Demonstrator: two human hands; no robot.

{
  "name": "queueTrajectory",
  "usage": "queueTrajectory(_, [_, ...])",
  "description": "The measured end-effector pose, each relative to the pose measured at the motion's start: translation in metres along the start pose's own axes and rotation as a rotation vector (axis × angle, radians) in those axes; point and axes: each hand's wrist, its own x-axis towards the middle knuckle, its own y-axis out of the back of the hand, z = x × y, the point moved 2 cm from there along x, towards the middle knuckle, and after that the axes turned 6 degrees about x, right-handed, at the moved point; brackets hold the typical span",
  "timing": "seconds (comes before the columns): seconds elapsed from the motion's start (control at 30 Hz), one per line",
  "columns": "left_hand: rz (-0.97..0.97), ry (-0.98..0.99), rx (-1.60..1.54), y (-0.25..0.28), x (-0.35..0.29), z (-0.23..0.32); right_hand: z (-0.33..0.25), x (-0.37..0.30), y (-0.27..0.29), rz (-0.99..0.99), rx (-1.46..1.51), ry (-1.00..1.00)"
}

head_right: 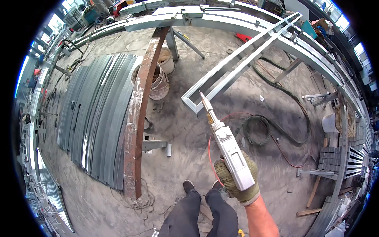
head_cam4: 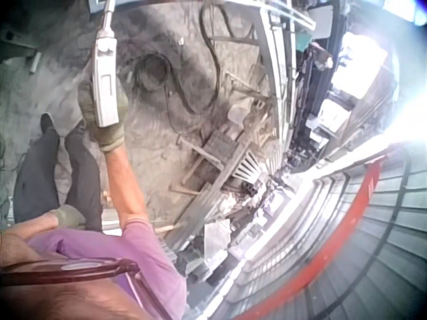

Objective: The person welds metal frame components using a handheld welding torch, creating bright sparks at the joints. They repeatedly position and align metal bars on a workbench, then weld the intersections to assemble a larger rectangular frame structure.

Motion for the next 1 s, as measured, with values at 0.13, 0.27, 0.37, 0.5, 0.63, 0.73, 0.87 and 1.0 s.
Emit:
queueTrajectory(0.13, [0.412,0.455,0.2,0.111,-0.038,-0.057,0.036,-0.004,-0.011,0.06,0.102,-0.066])
queueTrajectory(0.27, [1.401,0.54,1.004,0.248,-0.136,-0.217,0.096,-0.023,-0.035,0.1,0.184,-0.016])
queueTrajectory(0.37, [1.479,1.215,0.867,0.345,-0.212,-0.296,0.138,-0.036,-0.056,0.112,0.487,-0.08])
queueTrajectory(0.5, [1.545,1.158,0.495,0.363,-0.213,-0.317,0.167,-0.038,-0.067,0.079,0.417,0.059])
queueTrajectory(0.63, [1.6,1.151,0.58,0.363,-0.219,-0.345,0.197,-0.041,-0.092,0.224,0.365,0.102])
queueTrajectory(0.73, [1.583,1.233,0.541,0.364,-0.215,-0.331,0.212,-0.043,-0.106,0.24,0.494,0.032])
queueTrajectory(0.87, [1.613,1.171,0.559,0.365,-0.213,-0.332,0.215,-0.035,-0.115,0.304,0.293,0.223])
queueTrajectory(1.0, [1.697,1.204,0.898,0.368,-0.222,-0.354,0.223,-0.021,-0.13,0.326,0.219,0.341])
